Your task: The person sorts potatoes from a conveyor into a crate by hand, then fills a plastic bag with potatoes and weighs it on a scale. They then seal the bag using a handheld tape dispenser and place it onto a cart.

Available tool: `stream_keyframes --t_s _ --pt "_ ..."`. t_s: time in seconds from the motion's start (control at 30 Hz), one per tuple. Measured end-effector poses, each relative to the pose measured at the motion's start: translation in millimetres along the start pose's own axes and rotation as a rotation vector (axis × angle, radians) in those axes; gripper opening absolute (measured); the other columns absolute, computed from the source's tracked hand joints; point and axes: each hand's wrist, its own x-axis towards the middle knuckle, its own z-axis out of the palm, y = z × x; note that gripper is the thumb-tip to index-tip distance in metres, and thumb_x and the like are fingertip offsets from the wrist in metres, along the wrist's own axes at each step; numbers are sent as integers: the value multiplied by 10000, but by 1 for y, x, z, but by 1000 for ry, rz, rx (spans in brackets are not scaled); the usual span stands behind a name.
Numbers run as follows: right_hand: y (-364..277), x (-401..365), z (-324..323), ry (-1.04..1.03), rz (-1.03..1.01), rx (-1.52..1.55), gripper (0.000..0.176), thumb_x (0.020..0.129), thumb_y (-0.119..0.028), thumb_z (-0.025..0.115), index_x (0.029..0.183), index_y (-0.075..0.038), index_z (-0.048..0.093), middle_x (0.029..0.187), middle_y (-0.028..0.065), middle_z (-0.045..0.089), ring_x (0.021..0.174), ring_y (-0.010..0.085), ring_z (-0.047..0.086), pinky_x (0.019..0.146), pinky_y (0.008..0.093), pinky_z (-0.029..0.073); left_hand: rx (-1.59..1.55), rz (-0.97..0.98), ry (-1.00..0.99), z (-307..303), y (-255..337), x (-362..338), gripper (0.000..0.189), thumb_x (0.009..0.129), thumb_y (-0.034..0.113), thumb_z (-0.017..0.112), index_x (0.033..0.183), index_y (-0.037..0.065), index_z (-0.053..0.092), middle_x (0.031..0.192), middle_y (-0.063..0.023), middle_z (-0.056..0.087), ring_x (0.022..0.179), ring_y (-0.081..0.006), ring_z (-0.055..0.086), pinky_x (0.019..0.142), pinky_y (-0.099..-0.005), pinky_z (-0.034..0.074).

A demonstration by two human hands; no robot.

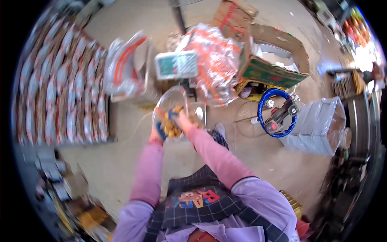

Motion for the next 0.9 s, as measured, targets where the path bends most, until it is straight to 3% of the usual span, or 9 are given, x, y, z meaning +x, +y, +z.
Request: stream_keyframes --t_s 0.07,0.17,0.27,0.4,0.53,0.57,0.7,0.8,0.9 --pt "-64 -22 -64 -242 71 50 319 870 -256 680 1108 -45 662 1042 28 673 926 141 603 849 306 477 154 -95 772 20 -6 -10 332 963 387 438 1202 169 512 1112 -31 542 1024 -245 514 932 -428 416" --pt "-201 -41 -210 24 -544 -450 299 876 -75 579 1152 31 626 1082 118 676 994 195 627 857 328 492 91 60 362 14 -3 -51 367 971 303 393 1281 135 494 1221 -62 551 1105 -242 522 904 -421 425" --pt "-364 -25 -311 335 -682 0 380 947 -198 480 1233 35 571 1143 131 644 1016 209 619 908 310 465 165 99 646 60 14 -58 361 967 239 425 1280 86 520 1157 -78 598 971 -216 590 803 -327 468" --pt "-414 121 -424 581 -173 88 672 879 -572 541 1288 -39 519 1210 106 580 1099 231 550 969 408 414 211 163 585 59 46 -48 372 955 228 473 1275 50 539 1107 -82 619 921 -202 604 737 -297 473" --pt "-395 224 -386 638 -224 167 673 814 -748 474 1079 -146 620 956 78 587 886 199 540 854 396 429 280 239 703 104 77 -23 384 959 240 480 1283 41 534 1135 -93 616 959 -198 597 763 -301 472" --pt "-402 227 -375 324 -116 202 621 863 -710 422 982 -139 638 775 32 560 781 156 536 726 380 452 278 258 736 110 82 -22 384 959 240 480 1283 41 534 1135 -93 616 959 -198 597 763 -301 472" --pt "-408 205 -340 683 -338 -442 426 923 -409 537 1004 -12 666 829 66 661 721 175 593 638 323 470 339 345 919 134 100 -51 396 959 265 488 1299 69 539 1189 -84 607 1012 -190 583 853 -318 449" --pt "-414 167 -341 569 -357 -93 375 905 -323 590 980 36 668 845 92 669 728 150 591 646 298 477 285 319 928 95 103 -72 413 952 297 501 1308 92 542 1214 -76 600 1038 -190 575 880 -331 437" --pt "-407 144 -358 671 -375 -506 336 868 -251 649 1020 48 671 874 111 688 736 165 612 689 301 490 227 291 942 76 97 -86 442 942 336 507 1325 115 534 1246 -83 585 1095 -208 555 914 -349 422"
